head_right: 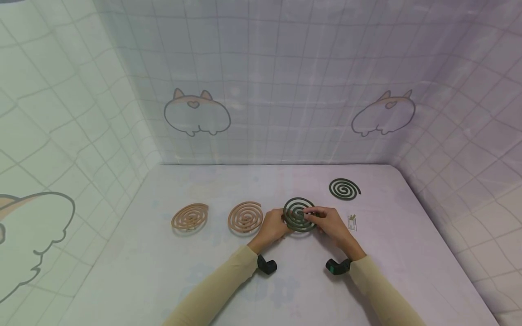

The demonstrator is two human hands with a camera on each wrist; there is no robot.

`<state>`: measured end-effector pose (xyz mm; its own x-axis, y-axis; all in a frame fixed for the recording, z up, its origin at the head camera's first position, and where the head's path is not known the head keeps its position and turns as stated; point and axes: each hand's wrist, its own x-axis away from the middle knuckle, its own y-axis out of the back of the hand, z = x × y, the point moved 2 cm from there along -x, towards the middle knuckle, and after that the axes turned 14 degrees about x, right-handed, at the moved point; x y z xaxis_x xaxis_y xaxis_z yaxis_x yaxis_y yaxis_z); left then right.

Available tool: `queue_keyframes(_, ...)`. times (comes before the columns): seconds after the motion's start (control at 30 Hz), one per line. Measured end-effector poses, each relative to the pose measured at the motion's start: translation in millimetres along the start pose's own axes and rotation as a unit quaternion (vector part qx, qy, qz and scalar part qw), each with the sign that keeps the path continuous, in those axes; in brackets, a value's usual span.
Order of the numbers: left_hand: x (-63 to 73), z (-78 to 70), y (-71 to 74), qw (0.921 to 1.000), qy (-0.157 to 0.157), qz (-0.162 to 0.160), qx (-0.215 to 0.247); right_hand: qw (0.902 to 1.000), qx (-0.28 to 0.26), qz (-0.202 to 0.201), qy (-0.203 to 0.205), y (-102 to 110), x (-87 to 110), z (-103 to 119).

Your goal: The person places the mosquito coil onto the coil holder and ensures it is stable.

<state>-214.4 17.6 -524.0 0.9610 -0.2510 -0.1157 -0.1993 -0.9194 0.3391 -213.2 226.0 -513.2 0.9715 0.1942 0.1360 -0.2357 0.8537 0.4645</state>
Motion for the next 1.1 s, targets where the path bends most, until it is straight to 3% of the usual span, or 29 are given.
queue_keyframes(0.43, -0.4, -0.8, 2.6, 0.9996, -0.023, 0.002, -0.015, 0.9970, 0.035, -0.069, -0.003, -8, -1.4, 6)
queue_keyframes(0.8, -1.3, -0.7, 2.6, 0.9984, -0.037, -0.007, -0.043, 0.9959, 0.045, -0.078, -0.005, -10, 0.6, 8)
queue_keyframes(1.1, -1.0, 1.3, 0.7, 0.9991, -0.029, -0.001, -0.031, 0.9962, 0.045, -0.074, -0.004, -11, 1.3, 6)
